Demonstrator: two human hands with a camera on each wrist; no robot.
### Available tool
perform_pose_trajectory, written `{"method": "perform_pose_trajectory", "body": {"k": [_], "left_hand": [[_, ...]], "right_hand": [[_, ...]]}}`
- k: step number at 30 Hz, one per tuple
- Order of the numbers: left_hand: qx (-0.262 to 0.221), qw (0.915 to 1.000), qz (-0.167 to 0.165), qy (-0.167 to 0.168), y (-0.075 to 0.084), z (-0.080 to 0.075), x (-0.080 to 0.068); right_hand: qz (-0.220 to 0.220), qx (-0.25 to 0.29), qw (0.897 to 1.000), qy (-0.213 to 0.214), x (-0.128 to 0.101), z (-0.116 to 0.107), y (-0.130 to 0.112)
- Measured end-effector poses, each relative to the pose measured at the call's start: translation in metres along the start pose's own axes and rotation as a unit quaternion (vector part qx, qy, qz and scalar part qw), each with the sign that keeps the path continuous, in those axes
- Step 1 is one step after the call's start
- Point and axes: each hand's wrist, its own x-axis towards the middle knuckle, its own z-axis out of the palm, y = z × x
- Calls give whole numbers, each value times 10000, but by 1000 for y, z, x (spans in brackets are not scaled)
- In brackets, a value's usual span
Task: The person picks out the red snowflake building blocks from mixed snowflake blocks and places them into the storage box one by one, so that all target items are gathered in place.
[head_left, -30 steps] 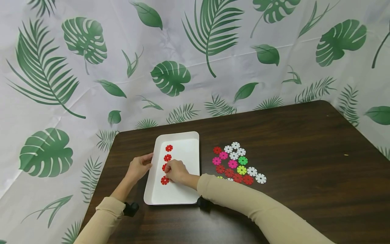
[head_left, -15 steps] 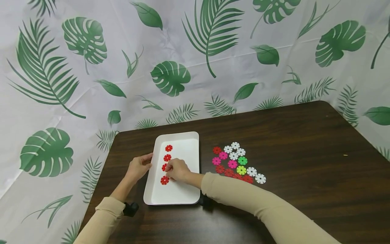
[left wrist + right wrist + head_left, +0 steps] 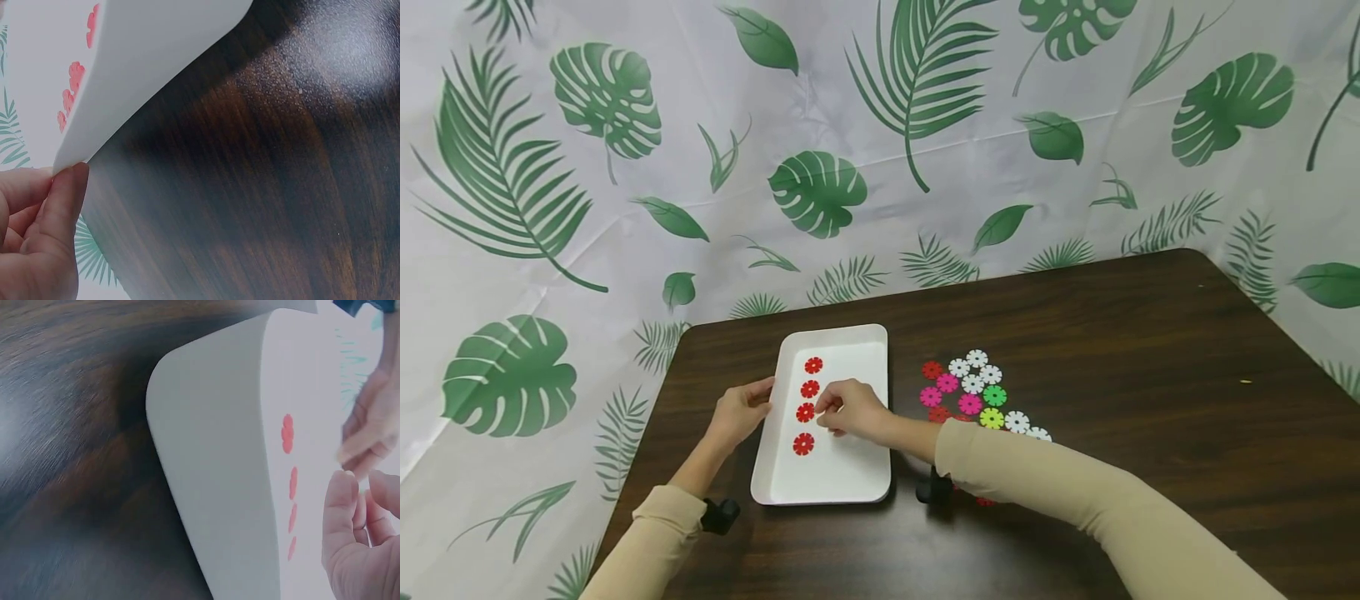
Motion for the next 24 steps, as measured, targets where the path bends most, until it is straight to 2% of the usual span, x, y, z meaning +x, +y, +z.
{"method": "perform_pose_trajectory", "body": {"k": [5,12,24], "left_hand": [[-24,10000,28,7,0,0,0],[-2,10000,78,0,-1,0,0],[-34,10000,59,0,-2,1,1]], "right_hand": [[-17,329,9994,60,-12,-27,3],[131,740,9966,331,-31,-69,22],[579,552,9943,710,-71,-118,54]]}}
